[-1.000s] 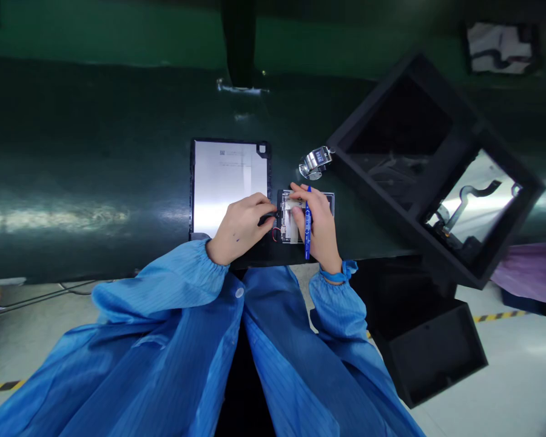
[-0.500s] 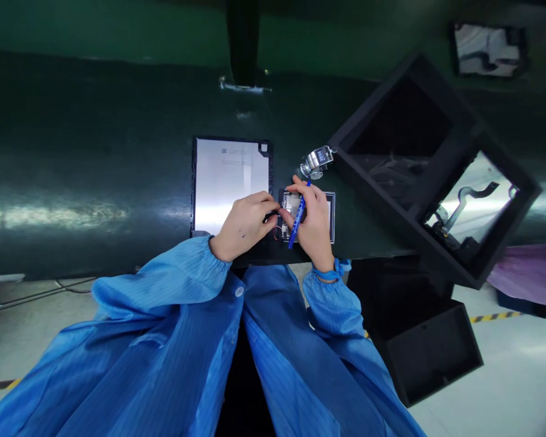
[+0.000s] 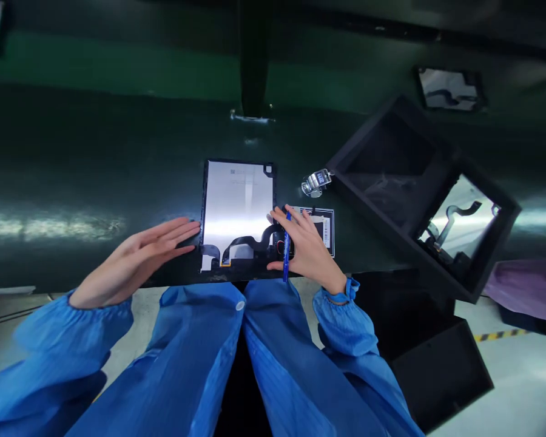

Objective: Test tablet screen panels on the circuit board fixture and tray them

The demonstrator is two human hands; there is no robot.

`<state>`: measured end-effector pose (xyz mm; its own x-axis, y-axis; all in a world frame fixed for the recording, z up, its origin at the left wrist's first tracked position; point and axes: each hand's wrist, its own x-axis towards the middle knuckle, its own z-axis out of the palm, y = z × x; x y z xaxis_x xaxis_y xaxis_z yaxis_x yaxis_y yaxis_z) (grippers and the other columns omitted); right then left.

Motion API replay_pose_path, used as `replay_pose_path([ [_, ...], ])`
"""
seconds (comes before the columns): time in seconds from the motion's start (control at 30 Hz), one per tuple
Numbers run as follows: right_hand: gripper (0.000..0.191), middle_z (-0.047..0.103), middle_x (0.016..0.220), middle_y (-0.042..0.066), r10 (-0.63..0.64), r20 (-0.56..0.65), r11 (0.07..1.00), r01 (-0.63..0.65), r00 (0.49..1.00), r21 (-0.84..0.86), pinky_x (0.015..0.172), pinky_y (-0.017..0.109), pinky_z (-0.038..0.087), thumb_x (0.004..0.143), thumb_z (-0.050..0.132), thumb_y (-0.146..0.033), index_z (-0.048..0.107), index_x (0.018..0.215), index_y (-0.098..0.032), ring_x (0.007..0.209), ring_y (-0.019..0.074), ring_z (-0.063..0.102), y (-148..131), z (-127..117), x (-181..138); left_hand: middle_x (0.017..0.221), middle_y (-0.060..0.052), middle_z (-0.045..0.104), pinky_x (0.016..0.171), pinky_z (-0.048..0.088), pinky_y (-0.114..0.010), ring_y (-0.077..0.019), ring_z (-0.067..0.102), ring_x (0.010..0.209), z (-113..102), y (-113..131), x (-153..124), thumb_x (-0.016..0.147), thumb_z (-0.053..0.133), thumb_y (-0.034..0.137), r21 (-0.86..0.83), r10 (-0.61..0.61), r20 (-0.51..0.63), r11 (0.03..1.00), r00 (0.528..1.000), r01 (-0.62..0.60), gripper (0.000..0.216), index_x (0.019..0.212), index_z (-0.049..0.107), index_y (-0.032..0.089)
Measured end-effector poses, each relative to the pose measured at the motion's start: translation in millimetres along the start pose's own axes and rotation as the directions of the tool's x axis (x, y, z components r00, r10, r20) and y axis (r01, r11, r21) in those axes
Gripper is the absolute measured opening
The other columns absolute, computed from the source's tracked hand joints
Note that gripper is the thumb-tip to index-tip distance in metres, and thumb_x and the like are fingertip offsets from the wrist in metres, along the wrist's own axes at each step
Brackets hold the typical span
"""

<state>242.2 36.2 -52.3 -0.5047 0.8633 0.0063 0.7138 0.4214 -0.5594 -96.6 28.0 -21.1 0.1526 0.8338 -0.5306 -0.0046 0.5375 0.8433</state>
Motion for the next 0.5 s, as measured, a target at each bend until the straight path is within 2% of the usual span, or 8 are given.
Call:
replay_pose_path([
  [0.07,0.109,0.041,0.159,0.011,-0.004,0.0,1.0,0.004,1.0,-0.001,0.124,0.067,0.018,0.069,0.084,-0.059,0.027,0.157,-0.029,0.154,0.036,0.024,3,4,1,0.131,-0.011,0.069,0.099,0.058,-0.049,-0.0365,0.059,0.129,-4,4,12,0.087,0.065,0.039,-0.052,-0.049,0.012,0.997,0.999,0.049,0.035,0.116,0.077,0.024],
  [0.17,0.106,0.041,0.16,0.011,0.001,-0.016,0.999,0.0,1.0,0.032,0.125,0.067,0.016,0.068,0.083,-0.062,0.032,0.155,-0.029,0.154,0.0362,0.025,7,5,-1,0.121,-0.015,0.073,0.087,0.064,-0.048,-0.0357,0.069,0.11,-1,19,31,0.09,0.054,0.036,-0.084,-0.063,0.084,0.994,0.994,0.07,0.034,0.103,0.081,0.019],
  [0.27,0.101,0.043,0.158,0.012,0.019,-0.05,0.986,-0.01,0.999,0.164,0.125,0.064,0.022,0.069,0.082,-0.063,0.037,0.153,-0.028,0.151,0.0365,0.031,5,-4,-2,0.113,-0.015,0.075,0.087,0.062,-0.048,-0.0311,0.071,0.1,21,47,34,0.087,0.052,0.026,-0.066,0.069,0.161,0.996,0.985,-0.059,0.034,0.102,0.081,0.019],
  [0.33,0.089,0.047,0.155,0.012,0.084,-0.178,0.944,-0.021,0.981,0.329,0.12,0.059,0.035,0.077,0.074,-0.064,0.038,0.151,-0.029,0.146,0.0351,0.042,-2,-17,-3,0.11,-0.011,0.074,0.089,0.06,-0.047,-0.0277,0.071,0.097,46,66,28,0.085,0.055,0.022,-0.055,0.19,0.238,0.982,0.953,-0.182,0.037,0.113,0.078,0.024],
  [0.4,0.075,0.049,0.154,0.011,0.184,-0.341,0.878,0.001,0.922,0.478,0.112,0.055,0.047,0.089,0.056,-0.067,0.036,0.152,-0.032,0.14,0.033,0.05,-12,-32,-6,0.105,-0.009,0.074,0.087,0.06,-0.046,-0.0258,0.071,0.091,70,78,21,0.084,0.06,0.022,-0.049,0.247,0.425,0.967,0.871,-0.25,0.042,0.123,0.074,0.028],
  [0.47,0.07,0.048,0.155,0.01,0.267,-0.438,0.843,0.012,0.858,0.538,0.109,0.054,0.05,0.095,0.042,-0.069,0.031,0.154,-0.033,0.14,0.0327,0.051,-20,-47,-11,0.104,-0.009,0.075,0.088,0.06,-0.046,-0.0264,0.072,0.089,86,81,16,0.088,0.061,0.025,-0.026,0.223,0.649,0.962,0.728,-0.271,0.04,0.126,0.072,0.029],
  [0.5,0.07,0.046,0.156,0.009,0.296,-0.462,0.845,-0.004,0.836,0.535,0.111,0.055,0.048,0.095,0.042,-0.069,0.03,0.155,-0.034,0.141,0.0328,0.049,-22,-53,-14,0.104,-0.009,0.075,0.09,0.059,-0.046,-0.0271,0.072,0.091,88,78,15,0.091,0.059,0.027,-0.01,0.202,0.714,0.96,0.67,-0.279,0.037,0.126,0.072,0.029],
])
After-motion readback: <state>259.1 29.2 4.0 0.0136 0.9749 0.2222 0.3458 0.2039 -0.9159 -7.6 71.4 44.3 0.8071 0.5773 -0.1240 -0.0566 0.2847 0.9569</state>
